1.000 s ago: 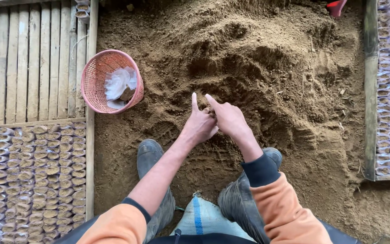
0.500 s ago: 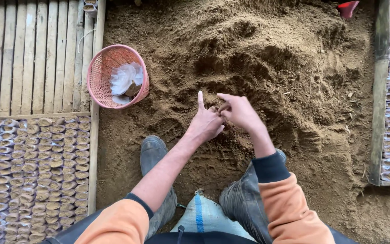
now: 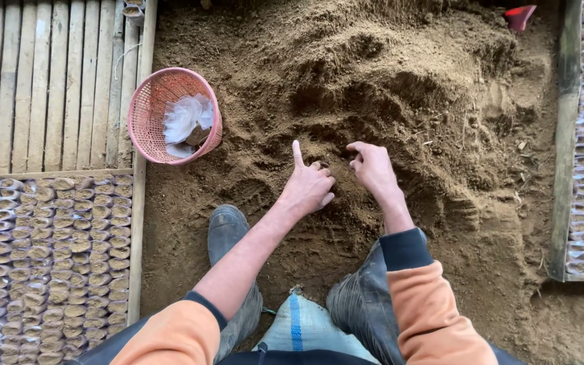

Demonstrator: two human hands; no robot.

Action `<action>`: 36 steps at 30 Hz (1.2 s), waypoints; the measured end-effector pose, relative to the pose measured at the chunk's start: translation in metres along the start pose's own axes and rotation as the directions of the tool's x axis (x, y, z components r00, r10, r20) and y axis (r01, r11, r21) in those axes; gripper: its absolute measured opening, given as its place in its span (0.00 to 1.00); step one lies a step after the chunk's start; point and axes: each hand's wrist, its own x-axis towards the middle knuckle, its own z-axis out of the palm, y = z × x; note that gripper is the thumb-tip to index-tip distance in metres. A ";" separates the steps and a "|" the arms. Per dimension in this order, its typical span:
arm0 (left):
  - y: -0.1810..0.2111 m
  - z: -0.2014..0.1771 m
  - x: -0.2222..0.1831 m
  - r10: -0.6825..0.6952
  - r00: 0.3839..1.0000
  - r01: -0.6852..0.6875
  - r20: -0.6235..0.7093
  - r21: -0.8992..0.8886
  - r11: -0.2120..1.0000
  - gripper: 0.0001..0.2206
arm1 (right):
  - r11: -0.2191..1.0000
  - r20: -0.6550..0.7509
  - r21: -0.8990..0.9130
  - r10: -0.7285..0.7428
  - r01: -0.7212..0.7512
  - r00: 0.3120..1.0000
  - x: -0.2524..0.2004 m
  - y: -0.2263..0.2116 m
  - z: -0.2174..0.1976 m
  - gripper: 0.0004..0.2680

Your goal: Planting seeds into small soil-filled containers and arranging them in a tray

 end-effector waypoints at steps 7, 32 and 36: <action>-0.005 -0.026 0.001 -0.019 0.993 0.021 0.116 -0.016 1.000 0.13 | 0.986 0.106 -0.163 -0.004 0.022 0.994 0.004 0.002 0.002 0.17; -0.009 0.001 -0.001 0.028 0.999 -0.027 -0.045 0.038 0.999 0.12 | 0.963 0.214 -0.230 -0.092 0.142 0.972 -0.041 -0.089 -0.013 0.05; -0.009 0.004 0.001 0.036 0.995 -0.034 -0.089 0.023 0.999 0.13 | 0.962 0.237 -0.214 -0.117 0.169 0.965 -0.049 -0.101 -0.035 0.07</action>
